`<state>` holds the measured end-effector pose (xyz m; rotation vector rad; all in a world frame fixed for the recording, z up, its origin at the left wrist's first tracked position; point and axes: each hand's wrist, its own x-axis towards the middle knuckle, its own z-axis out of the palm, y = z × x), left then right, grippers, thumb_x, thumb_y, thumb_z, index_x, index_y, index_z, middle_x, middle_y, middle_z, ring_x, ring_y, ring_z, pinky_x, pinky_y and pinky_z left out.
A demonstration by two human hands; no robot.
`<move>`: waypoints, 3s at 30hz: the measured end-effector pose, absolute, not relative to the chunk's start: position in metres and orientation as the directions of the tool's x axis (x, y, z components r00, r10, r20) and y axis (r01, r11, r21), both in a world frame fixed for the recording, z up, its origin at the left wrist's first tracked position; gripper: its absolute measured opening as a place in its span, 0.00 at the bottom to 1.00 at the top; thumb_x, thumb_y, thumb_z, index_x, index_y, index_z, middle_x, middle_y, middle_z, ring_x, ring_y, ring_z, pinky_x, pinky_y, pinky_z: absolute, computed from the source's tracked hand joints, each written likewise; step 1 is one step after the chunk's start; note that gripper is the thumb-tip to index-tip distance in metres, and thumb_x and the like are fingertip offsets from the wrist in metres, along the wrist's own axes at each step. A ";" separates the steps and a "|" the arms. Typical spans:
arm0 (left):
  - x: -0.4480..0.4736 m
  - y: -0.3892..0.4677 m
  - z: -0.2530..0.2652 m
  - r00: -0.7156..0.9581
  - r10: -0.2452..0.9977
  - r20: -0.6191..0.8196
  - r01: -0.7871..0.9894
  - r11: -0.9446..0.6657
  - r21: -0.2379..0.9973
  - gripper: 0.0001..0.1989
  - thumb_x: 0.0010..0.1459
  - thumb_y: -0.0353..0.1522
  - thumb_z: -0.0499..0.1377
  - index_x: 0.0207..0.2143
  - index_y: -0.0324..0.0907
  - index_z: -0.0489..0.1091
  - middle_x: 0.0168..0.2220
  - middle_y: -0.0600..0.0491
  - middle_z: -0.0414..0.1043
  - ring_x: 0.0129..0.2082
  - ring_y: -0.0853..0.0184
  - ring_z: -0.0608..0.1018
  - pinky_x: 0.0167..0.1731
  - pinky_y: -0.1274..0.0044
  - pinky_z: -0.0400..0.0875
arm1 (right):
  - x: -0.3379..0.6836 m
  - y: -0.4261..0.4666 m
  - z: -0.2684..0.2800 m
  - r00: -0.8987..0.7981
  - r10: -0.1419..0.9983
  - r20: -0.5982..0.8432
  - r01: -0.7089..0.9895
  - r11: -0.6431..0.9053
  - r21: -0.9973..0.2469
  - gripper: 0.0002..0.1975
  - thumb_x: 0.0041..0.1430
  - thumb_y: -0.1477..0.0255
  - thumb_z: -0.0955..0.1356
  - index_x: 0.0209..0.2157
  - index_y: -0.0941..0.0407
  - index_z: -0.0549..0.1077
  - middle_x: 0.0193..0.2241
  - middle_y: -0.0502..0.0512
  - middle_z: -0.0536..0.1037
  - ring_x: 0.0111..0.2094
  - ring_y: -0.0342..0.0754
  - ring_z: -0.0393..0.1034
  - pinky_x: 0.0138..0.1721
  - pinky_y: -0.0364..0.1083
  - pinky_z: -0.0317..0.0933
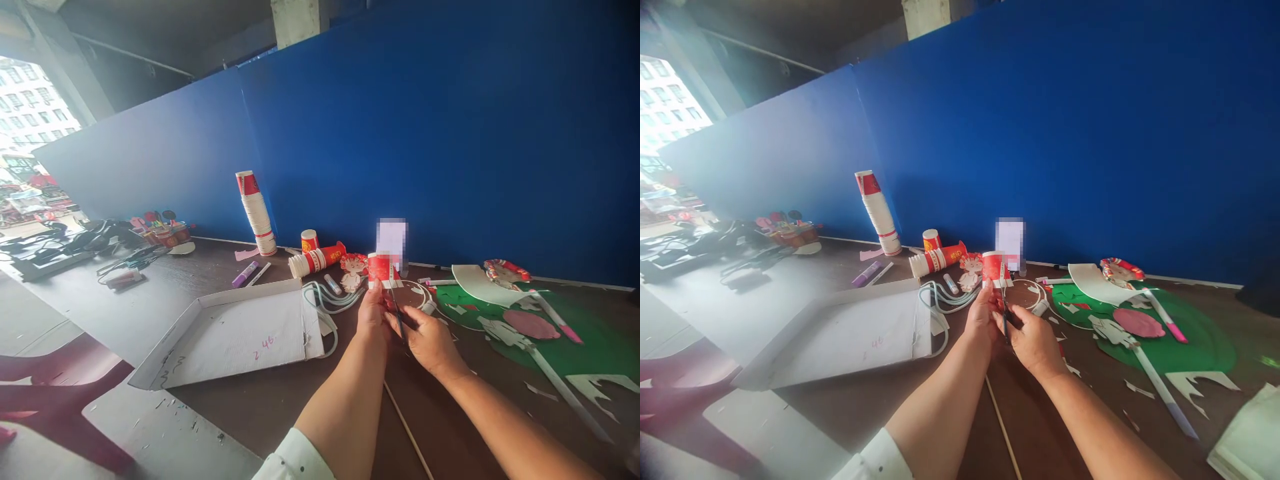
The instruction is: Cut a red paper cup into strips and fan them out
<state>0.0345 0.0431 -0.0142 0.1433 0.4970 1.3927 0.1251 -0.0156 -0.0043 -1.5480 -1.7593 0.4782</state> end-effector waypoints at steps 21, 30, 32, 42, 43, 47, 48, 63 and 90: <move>0.033 0.033 -0.005 0.095 0.962 -0.257 -0.895 0.195 0.401 0.15 0.50 0.39 0.66 0.26 0.38 0.66 0.20 0.57 0.63 0.17 0.75 0.65 0.23 0.80 0.62 | 0.124 -0.016 -0.004 -0.017 0.931 0.366 0.691 0.276 -0.669 0.19 0.58 0.56 0.64 0.37 0.54 0.79 0.25 0.55 0.82 0.23 0.48 0.72 0.26 0.43 0.61; 0.033 0.035 -0.008 0.079 0.966 -0.246 -0.907 0.172 0.383 0.15 0.52 0.38 0.64 0.24 0.38 0.64 0.18 0.58 0.60 0.16 0.75 0.62 0.22 0.81 0.59 | 0.125 -0.016 -0.003 -0.004 0.936 0.353 0.680 0.261 -0.685 0.19 0.57 0.55 0.65 0.38 0.54 0.79 0.27 0.56 0.82 0.25 0.50 0.74 0.27 0.44 0.63; 0.033 0.035 -0.007 0.072 0.966 -0.249 -0.908 0.166 0.384 0.15 0.52 0.37 0.64 0.24 0.38 0.64 0.18 0.58 0.60 0.16 0.76 0.62 0.21 0.81 0.58 | 0.125 -0.016 -0.003 -0.001 0.935 0.354 0.683 0.260 -0.683 0.20 0.56 0.55 0.65 0.38 0.54 0.80 0.27 0.56 0.82 0.25 0.51 0.74 0.27 0.45 0.63; 0.037 0.027 -0.005 0.153 0.947 -0.281 -0.879 0.260 0.400 0.16 0.49 0.39 0.65 0.23 0.39 0.63 0.18 0.57 0.61 0.17 0.72 0.66 0.24 0.78 0.64 | 0.129 -0.012 -0.006 0.026 0.930 0.366 0.682 0.251 -0.687 0.19 0.57 0.56 0.65 0.39 0.53 0.79 0.29 0.55 0.83 0.26 0.50 0.74 0.27 0.45 0.62; 0.038 0.025 -0.004 0.159 0.944 -0.288 -0.875 0.270 0.402 0.16 0.49 0.39 0.65 0.23 0.39 0.64 0.18 0.57 0.61 0.18 0.72 0.66 0.25 0.77 0.65 | 0.130 -0.011 -0.006 0.029 0.927 0.374 0.681 0.255 -0.686 0.19 0.57 0.56 0.65 0.40 0.53 0.79 0.29 0.55 0.83 0.27 0.50 0.74 0.27 0.45 0.62; 0.039 0.022 -0.001 0.151 0.944 -0.295 -0.881 0.263 0.393 0.15 0.50 0.37 0.65 0.23 0.39 0.63 0.19 0.56 0.62 0.18 0.72 0.67 0.26 0.78 0.65 | 0.133 -0.010 -0.007 0.026 0.924 0.380 0.687 0.260 -0.678 0.21 0.57 0.55 0.64 0.39 0.54 0.80 0.25 0.55 0.81 0.23 0.49 0.71 0.26 0.45 0.60; 0.039 0.022 0.000 0.147 0.944 -0.295 -0.884 0.259 0.390 0.14 0.50 0.37 0.65 0.23 0.39 0.63 0.19 0.57 0.62 0.18 0.72 0.67 0.26 0.78 0.65 | 0.133 -0.010 -0.007 0.027 0.925 0.380 0.687 0.259 -0.679 0.21 0.57 0.55 0.64 0.39 0.54 0.80 0.24 0.55 0.81 0.22 0.48 0.71 0.25 0.45 0.60; 0.040 0.023 -0.011 0.178 0.954 -0.240 -0.834 0.276 0.477 0.18 0.44 0.42 0.67 0.25 0.39 0.65 0.20 0.56 0.65 0.18 0.71 0.70 0.21 0.78 0.63 | 0.131 -0.012 -0.001 0.053 0.924 0.378 0.642 0.258 -0.722 0.20 0.57 0.55 0.64 0.39 0.55 0.79 0.24 0.54 0.80 0.24 0.48 0.71 0.26 0.44 0.60; 0.046 0.019 -0.011 0.190 0.962 -0.197 -0.812 0.267 0.520 0.13 0.51 0.39 0.64 0.26 0.38 0.69 0.17 0.55 0.66 0.14 0.73 0.66 0.17 0.80 0.58 | 0.132 -0.012 0.006 0.106 0.916 0.387 0.604 0.250 -0.757 0.26 0.56 0.49 0.64 0.37 0.56 0.80 0.21 0.55 0.79 0.21 0.48 0.69 0.25 0.45 0.60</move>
